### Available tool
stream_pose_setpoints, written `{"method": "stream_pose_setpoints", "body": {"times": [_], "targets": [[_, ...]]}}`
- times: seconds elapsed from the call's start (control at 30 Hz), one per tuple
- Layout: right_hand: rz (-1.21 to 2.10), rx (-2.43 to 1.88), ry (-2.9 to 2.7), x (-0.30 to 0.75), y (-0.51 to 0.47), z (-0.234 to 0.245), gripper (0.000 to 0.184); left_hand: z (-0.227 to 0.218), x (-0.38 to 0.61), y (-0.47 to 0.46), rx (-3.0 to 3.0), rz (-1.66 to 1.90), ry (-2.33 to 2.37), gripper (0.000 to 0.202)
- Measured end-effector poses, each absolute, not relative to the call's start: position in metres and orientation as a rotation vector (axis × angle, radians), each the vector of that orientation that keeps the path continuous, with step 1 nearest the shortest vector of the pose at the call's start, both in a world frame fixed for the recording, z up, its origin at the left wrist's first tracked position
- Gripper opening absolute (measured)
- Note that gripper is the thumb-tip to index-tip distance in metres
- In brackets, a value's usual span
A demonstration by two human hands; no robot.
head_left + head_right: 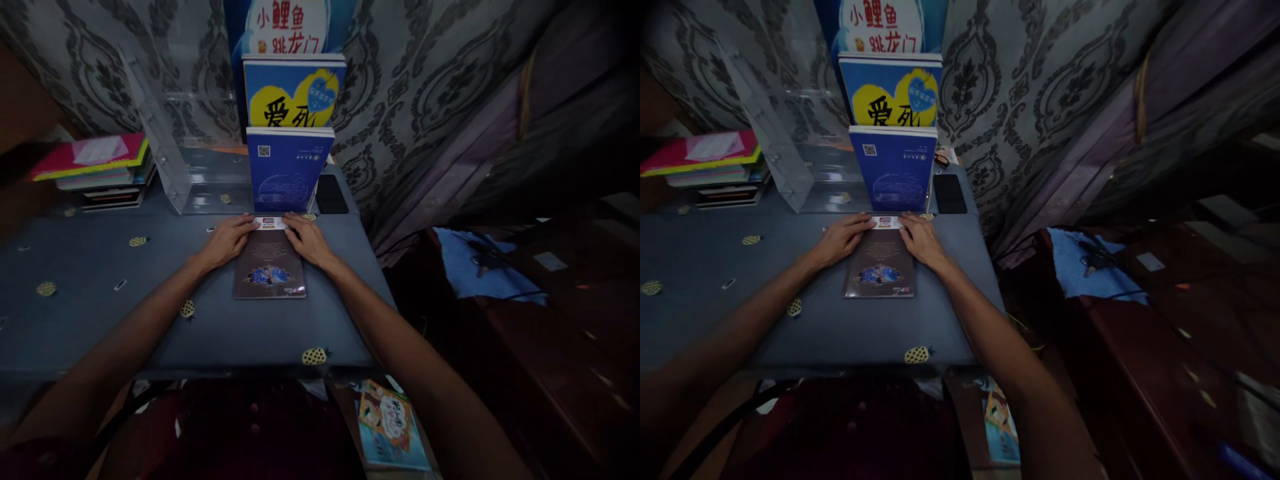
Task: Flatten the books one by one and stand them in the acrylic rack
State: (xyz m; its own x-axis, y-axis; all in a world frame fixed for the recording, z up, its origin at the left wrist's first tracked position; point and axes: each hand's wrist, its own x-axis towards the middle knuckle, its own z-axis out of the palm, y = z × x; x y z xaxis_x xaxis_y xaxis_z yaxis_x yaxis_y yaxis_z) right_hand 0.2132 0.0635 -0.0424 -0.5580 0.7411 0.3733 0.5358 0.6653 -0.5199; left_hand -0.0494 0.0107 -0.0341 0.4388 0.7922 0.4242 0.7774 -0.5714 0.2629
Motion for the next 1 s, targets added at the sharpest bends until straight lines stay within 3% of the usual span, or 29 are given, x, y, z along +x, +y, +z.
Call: {"method": "stream_pose_setpoints", "body": {"times": [0.5, 1.0], "targets": [[0.417, -1.124, -2.148, 0.217, 0.071, -0.041, 0.026, -0.03, -0.045, 0.009, 2.655, 0.736, 1.502, 0.042], [0.703, -1.056, -1.902, 0.222, 0.078, -0.043, 0.046, -0.007, 0.004, 0.032, 2.749, 0.444, 1.274, 0.048]]}}
